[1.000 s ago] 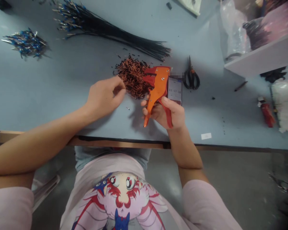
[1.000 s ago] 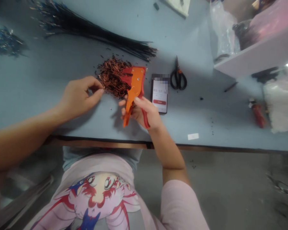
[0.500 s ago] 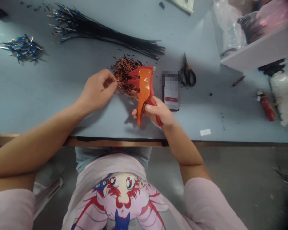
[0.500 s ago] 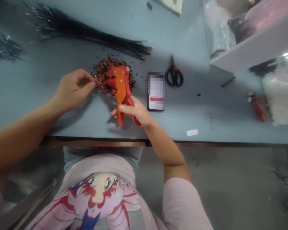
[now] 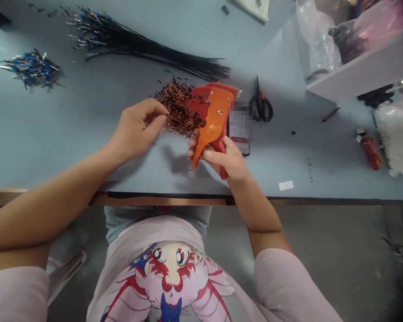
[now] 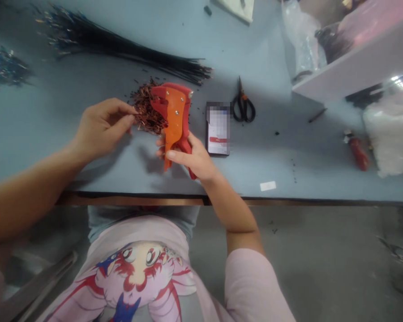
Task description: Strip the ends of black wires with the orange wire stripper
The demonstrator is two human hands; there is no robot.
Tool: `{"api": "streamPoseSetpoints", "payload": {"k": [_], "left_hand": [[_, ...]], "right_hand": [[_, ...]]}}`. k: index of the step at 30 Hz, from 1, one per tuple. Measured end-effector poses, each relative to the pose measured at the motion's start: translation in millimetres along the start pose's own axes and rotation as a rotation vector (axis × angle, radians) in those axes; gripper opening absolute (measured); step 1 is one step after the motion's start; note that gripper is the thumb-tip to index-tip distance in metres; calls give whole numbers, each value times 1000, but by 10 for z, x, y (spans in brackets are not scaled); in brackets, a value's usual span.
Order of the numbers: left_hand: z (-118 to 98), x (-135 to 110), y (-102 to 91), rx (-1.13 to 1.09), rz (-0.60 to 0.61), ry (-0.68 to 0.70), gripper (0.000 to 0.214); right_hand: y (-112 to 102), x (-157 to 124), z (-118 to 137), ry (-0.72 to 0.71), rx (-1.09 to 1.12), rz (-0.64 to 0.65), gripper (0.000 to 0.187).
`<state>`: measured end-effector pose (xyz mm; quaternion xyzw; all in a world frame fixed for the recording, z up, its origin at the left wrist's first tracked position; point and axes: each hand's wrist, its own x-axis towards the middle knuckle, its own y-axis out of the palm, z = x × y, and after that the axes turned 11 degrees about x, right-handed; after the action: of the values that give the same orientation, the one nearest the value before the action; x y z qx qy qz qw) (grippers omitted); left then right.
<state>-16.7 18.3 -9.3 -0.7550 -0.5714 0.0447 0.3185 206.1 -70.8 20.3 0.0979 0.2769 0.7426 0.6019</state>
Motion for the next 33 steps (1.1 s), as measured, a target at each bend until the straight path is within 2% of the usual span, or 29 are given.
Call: {"api": "streamPoseSetpoints", "payload": {"k": [4, 7, 10, 17, 25, 33], "left_hand": [[-8, 25, -18, 43, -108, -64, 8], [-2, 39, -21, -35, -99, -140, 3], [0, 49, -23, -111, -90, -184, 9], [-23, 32, 5, -109, -84, -155, 7], [-94, 18, 3, -8, -169, -83, 6], [-117, -6, -4, 12, -126, -88, 5]], "right_hand": [[11, -53, 29, -19, -45, -28, 51], [12, -55, 6, 35, -71, -63, 52], [22, -40, -17, 94, -95, -98, 52], [45, -28, -21, 130, -57, -123, 50], [60, -50, -15, 161, -22, -88, 49], [74, -57, -21, 192, -27, -23, 46]]}}
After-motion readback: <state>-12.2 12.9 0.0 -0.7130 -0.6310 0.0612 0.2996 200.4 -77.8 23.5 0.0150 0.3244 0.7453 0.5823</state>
